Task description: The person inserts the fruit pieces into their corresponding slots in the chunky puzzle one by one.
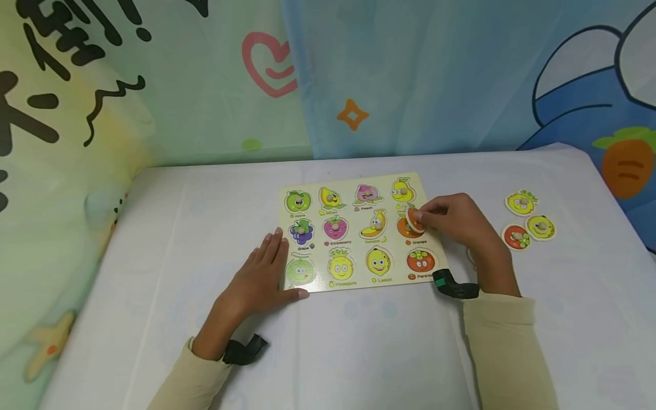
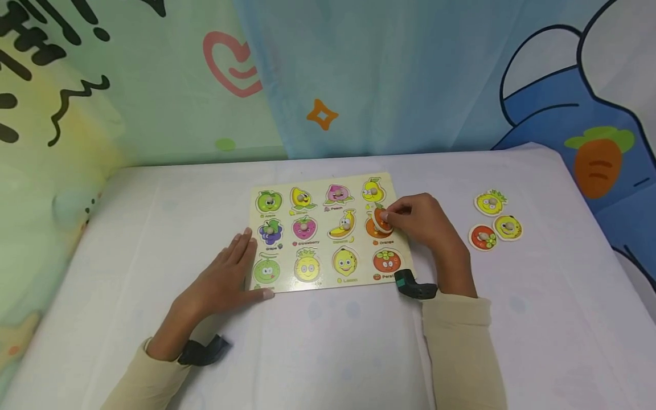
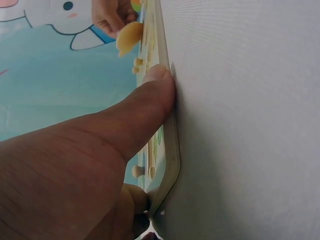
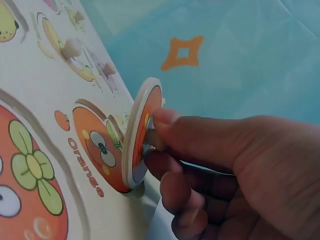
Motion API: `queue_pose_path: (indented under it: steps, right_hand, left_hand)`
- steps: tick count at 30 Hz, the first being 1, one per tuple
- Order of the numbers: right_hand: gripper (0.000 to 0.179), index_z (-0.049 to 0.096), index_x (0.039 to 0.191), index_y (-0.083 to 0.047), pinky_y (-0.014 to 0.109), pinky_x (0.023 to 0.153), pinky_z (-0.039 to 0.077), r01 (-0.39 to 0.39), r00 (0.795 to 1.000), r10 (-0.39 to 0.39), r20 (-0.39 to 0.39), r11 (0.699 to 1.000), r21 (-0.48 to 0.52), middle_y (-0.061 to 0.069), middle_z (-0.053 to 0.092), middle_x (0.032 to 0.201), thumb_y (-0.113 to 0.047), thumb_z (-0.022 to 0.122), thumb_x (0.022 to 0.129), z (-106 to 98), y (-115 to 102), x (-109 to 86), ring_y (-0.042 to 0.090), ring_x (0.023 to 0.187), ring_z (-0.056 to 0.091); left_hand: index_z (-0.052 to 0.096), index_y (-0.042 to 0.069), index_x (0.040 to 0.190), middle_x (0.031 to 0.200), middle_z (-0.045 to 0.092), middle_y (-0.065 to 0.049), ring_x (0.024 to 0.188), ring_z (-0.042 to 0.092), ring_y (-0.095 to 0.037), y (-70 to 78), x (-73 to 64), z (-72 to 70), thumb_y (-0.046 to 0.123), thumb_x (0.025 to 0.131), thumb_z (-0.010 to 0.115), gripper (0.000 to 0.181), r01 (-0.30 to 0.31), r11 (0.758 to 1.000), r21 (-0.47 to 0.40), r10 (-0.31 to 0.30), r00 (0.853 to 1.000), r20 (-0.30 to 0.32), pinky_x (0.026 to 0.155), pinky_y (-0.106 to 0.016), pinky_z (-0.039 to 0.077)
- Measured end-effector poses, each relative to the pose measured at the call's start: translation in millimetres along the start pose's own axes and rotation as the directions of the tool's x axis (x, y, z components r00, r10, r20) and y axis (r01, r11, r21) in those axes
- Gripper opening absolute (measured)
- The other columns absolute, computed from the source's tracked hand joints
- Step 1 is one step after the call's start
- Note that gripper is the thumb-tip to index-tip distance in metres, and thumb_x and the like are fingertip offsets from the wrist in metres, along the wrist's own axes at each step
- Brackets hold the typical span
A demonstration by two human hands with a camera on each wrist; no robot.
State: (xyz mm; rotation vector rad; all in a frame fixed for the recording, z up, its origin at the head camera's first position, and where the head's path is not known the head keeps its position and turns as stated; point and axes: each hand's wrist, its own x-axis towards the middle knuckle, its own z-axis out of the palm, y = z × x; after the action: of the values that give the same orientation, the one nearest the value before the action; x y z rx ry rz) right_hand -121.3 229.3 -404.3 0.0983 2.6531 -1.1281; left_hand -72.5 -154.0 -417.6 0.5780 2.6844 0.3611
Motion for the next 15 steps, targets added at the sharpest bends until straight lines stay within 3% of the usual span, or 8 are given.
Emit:
queue_pose_path:
  steps: [7,15]
  right_hand:
    - [0.03,0.072,0.098,0.0,0.036,0.073,0.042,0.012,1.0,-0.011,0.025,0.998,-0.063,0.013,0.066,0.096,-0.029,0.07,0.09,3.8,-3.2,3.1,0.026,0.088,0.052]
    - [0.025,0.072,0.099,0.001,0.036,0.072,0.042,-0.018,0.999,0.02,0.033,0.997,-0.076,0.016,0.064,0.099,-0.023,0.07,0.09,8.2,-5.8,4.6,0.028,0.091,0.051]
  left_hand:
    - [0.012,0.001,0.155,0.162,0.0,-0.014,0.147,0.0,-0.031,1.1,-0.8,-0.9,0.06,0.078,0.072,0.114,0.0,1.0,0.0,0.0,1.0,-0.002,0.116,-0.048,0.012]
    - [0.012,0.001,0.155,0.162,-0.001,-0.013,0.147,-0.001,-0.031,-0.4,0.0,0.9,0.062,0.078,0.071,0.114,-0.005,1.0,0.01,0.005,1.0,-0.006,0.116,-0.048,0.012]
